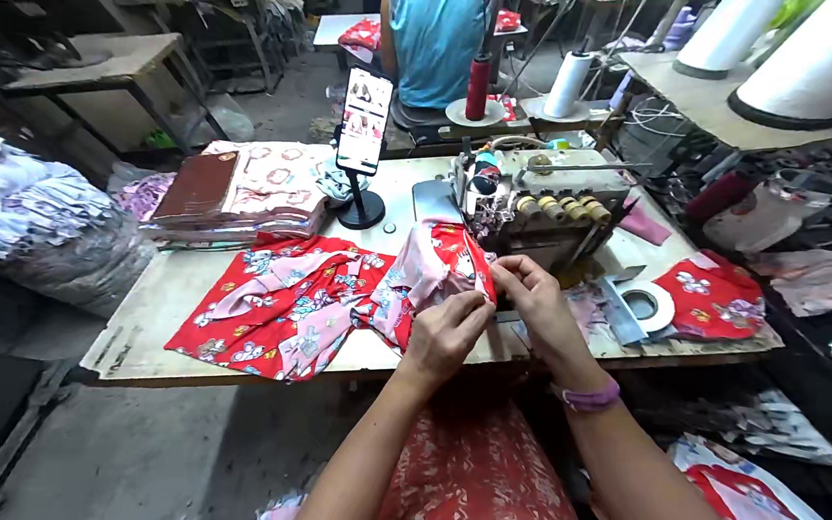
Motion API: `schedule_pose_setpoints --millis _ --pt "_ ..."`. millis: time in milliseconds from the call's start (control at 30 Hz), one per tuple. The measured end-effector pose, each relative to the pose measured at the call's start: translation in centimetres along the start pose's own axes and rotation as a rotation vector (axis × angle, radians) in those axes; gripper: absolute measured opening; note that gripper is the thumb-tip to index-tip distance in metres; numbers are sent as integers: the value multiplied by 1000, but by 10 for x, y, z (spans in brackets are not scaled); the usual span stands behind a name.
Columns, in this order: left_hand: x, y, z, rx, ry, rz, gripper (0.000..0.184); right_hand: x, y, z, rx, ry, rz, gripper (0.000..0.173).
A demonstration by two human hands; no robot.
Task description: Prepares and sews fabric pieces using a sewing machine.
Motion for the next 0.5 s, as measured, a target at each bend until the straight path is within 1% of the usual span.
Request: schedule_pose_setpoints --millis 33,67,100,133,167,233,267,300,367,433,467,500 --pt "1 0 2 -9 -3 3 11 0 -3 -2 35 -53 -128 21" --pt "2 0 3 -22 -2 12 10 0 -6 -3 50 -96 -205 25" --pt "2 0 3 -33 -3 23 10 1 -7 -4 32 -130 -203 23" --pt "2 1 1 -34 -7 29 10 3 -7 -3 1 -142 -131 17" --pt "3 1 -2 -25 -4 28 10 4 -6 -3 -38 -124 -31 19" --pt "4 0 -7 15 22 11 9 4 -5 0 -72 -56 97 40" --pt "4 -1 -9 37 39 3 9 4 -6 2 -48 -19 91 42" --pt "2 -1 -10 55 53 2 8 4 -7 2 -6 11 48 40" --pt "-3 0 -10 92 70 -10 6 4 -10 3 103 35 -110 29" --pt "-7 4 -7 192 63 -70 7 2 -12 5 212 71 -236 28" --pt "-7 8 -5 293 38 -154 12 1 -14 6 236 77 -246 29" --pt "-5 11 -2 422 10 -265 21 0 -15 6 241 70 -224 29"
Point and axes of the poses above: each hand's wrist, its own z-axis towards the middle knuckle, its own x-axis out of the back of the hand, y = z × x, the point moved 1 cm from there along z, towards the middle knuckle, and after that the axes turned 13 degrees about x, right-handed, at the moved point
